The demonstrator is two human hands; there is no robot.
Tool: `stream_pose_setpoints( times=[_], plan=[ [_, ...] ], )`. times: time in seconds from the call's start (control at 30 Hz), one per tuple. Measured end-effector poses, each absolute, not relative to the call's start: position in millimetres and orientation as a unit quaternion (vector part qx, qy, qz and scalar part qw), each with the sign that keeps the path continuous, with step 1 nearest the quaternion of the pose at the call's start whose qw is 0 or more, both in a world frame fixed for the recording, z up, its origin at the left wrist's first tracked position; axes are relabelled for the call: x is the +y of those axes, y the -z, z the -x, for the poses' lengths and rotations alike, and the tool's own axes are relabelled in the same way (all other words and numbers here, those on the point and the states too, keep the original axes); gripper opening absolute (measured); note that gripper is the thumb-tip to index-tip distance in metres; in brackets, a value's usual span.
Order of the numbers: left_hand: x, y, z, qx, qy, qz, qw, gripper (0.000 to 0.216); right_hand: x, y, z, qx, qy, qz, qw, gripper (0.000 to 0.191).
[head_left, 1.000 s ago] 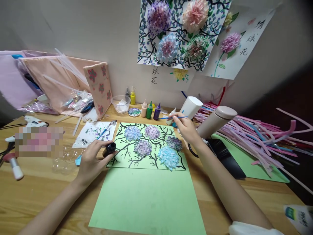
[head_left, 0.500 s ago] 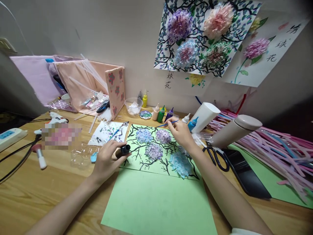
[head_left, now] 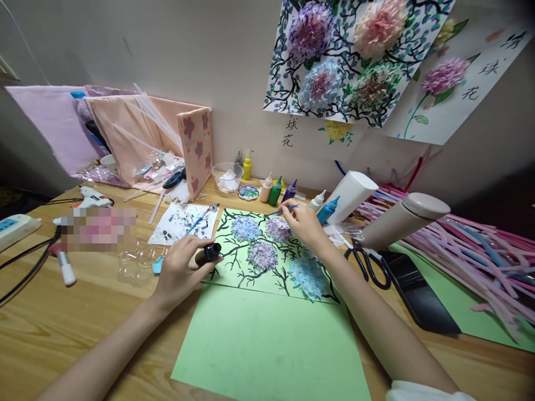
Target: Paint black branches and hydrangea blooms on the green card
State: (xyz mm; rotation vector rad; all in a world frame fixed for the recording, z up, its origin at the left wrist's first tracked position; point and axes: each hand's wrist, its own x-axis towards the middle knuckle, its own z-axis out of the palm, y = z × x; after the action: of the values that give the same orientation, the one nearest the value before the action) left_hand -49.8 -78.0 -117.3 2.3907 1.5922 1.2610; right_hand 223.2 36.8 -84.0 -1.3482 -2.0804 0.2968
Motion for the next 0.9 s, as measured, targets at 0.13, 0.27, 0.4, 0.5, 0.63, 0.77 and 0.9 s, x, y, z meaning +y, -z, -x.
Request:
stream_pose_setpoints(
  times=[0.13,0.27,0.4,0.5,0.63,0.77,0.9],
  plan=[
    [-77.9,116.8,49.5,0.507,-0.404,-0.761,0.003,0.030,35.8,80.7,-224.1,-0.788,-0.115,0.519,0.310,0.019],
    [-77.1,116.8,48.9,0.507,-0.405,-0.761,0.006,0.030,35.4,78.9,-224.0,-0.784,-0.111,0.518,0.324,0.020],
    [-77.0,116.2,48.9,0.510,-0.404,-0.759,0.012,0.029,37.0,82.4,-223.2,-0.788,-0.119,0.516,0.314,0.021],
    [-77.8,116.0,49.2,0.509,-0.403,-0.760,0.013,0.030,37.4,82.1,-224.3,-0.786,-0.126,0.519,0.310,0.021],
    [-78.1,116.4,49.2,0.508,-0.404,-0.760,0.011,0.031,36.6,76.6,-227.2,-0.783,-0.119,0.517,0.324,0.022],
    [-77.5,116.6,49.2,0.511,-0.400,-0.761,0.011,0.030,36.1,75.9,-227.1,-0.782,-0.113,0.511,0.338,0.022],
    [-77.8,116.2,49.5,0.511,-0.397,-0.762,0.012,0.030,36.4,80.9,-223.8,-0.792,-0.121,0.507,0.318,0.021]
  ],
)
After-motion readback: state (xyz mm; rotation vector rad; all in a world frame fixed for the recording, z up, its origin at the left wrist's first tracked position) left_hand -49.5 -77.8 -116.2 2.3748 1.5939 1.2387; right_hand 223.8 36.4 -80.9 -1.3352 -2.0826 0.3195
